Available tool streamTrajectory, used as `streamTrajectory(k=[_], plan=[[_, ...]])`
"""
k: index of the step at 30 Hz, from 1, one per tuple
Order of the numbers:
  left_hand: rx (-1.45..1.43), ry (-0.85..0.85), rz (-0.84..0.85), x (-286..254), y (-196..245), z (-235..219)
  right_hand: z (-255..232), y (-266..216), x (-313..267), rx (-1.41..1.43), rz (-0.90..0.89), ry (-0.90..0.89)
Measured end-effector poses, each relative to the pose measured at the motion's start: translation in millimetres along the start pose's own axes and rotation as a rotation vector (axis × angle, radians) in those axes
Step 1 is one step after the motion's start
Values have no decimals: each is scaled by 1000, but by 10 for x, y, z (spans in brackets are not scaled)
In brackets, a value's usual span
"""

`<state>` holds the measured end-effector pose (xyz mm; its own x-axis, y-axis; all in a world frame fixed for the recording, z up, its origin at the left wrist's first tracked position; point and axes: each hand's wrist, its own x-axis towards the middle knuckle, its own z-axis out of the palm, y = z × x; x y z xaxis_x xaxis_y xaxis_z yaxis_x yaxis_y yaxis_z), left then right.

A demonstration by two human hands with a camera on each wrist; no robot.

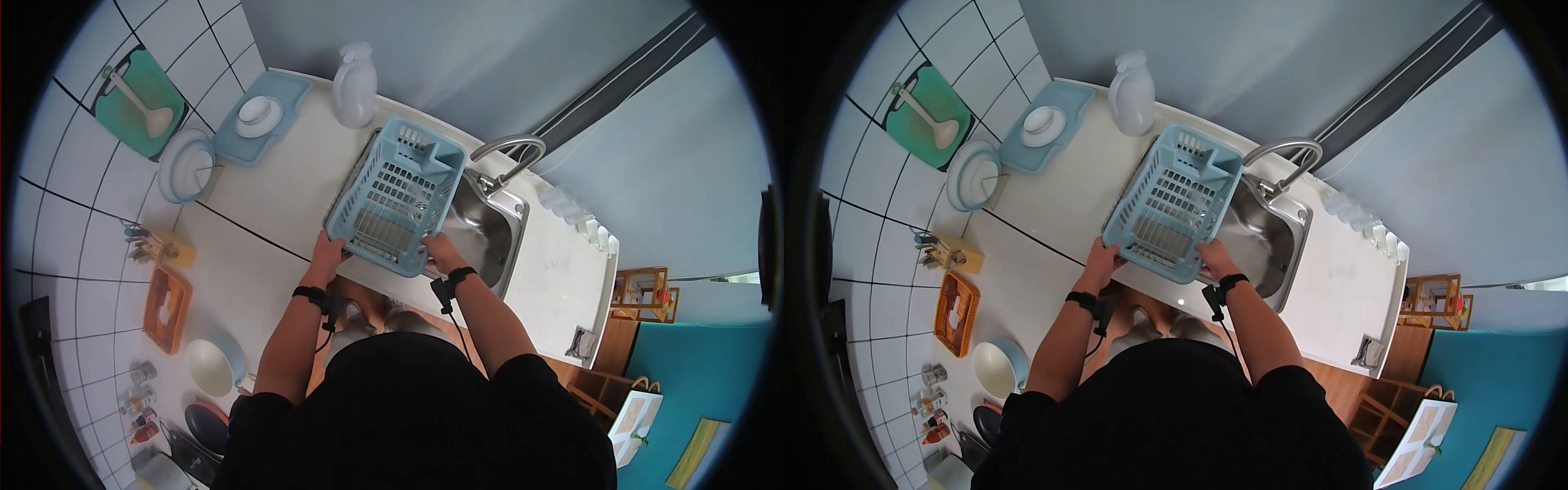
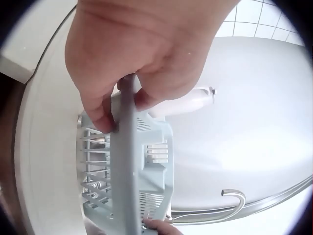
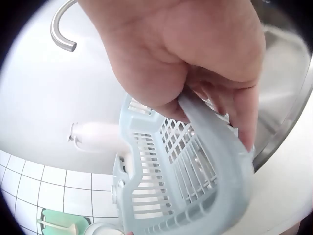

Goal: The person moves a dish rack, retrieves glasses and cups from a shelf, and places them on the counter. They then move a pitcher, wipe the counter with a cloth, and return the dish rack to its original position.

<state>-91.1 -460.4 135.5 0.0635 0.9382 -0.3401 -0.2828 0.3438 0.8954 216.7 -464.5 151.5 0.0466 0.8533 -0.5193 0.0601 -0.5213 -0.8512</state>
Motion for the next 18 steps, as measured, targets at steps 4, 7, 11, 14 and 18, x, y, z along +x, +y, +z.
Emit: streamTrajectory(k=[4, 7, 11, 14, 18], plan=[[-77, -49, 1, 5, -73, -13, 17, 55, 27, 3, -18, 65], [-86, -57, 13, 19, -89, -2, 2, 118, 116, -12, -49, 69], [3, -16, -11, 143, -197, -29, 28, 180, 161, 2, -57, 61], [155, 25, -8, 298, -382, -93, 37, 172, 180, -53, -12, 74], [647, 238, 208, 539, -612, -246, -91, 206, 189, 14, -36, -60]])
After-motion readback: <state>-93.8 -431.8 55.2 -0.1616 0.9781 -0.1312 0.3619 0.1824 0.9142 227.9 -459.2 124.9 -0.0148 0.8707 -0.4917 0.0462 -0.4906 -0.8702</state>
